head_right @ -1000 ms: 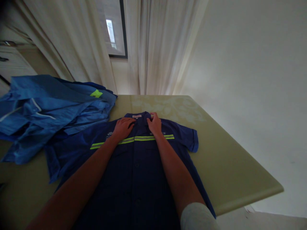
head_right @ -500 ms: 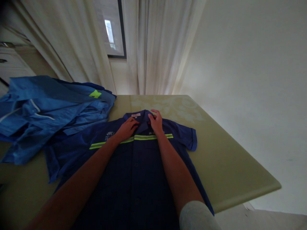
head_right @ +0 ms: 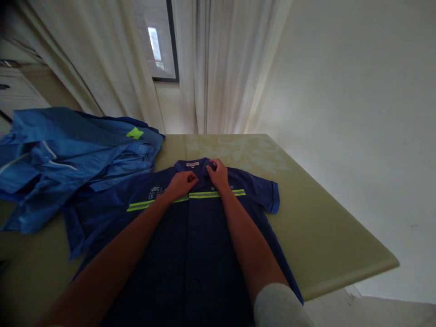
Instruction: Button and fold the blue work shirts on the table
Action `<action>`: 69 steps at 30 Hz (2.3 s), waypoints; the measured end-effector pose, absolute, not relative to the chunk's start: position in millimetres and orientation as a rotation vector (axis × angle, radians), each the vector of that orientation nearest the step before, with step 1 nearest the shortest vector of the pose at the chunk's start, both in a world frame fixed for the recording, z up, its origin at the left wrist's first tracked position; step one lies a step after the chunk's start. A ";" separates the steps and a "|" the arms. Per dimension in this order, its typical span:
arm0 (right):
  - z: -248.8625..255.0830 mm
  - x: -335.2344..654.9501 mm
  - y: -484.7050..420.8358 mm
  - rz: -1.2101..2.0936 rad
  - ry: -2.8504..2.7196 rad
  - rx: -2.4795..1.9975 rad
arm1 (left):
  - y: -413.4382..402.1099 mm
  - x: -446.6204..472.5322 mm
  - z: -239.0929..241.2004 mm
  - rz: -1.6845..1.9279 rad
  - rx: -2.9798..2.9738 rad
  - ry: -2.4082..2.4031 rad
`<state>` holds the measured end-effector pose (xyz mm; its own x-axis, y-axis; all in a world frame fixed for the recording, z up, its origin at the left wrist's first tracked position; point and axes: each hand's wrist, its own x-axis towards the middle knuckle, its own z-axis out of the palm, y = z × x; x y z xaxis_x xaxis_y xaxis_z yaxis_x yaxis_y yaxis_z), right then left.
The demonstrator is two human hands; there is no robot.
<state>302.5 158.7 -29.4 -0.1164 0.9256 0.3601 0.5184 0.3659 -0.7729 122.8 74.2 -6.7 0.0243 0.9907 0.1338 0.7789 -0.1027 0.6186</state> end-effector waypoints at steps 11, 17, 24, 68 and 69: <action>-27.2 299.3 152.0 0.396 -1.875 -1.488 | 66.1 114.2 -12.0 0.861 2.063 2.263; -30.6 299.2 154.2 0.438 -1.919 -1.457 | 68.8 112.1 -15.4 0.693 2.006 2.279; -38.9 296.2 158.4 0.313 -2.012 -1.345 | 71.0 110.9 -15.1 0.878 1.670 2.466; -23.1 303.8 154.4 0.608 -1.743 -0.989 | 77.6 60.3 -17.4 1.316 1.694 1.570; -22.1 303.6 153.6 0.563 -1.739 -0.986 | 77.9 61.2 -17.7 1.288 1.721 1.585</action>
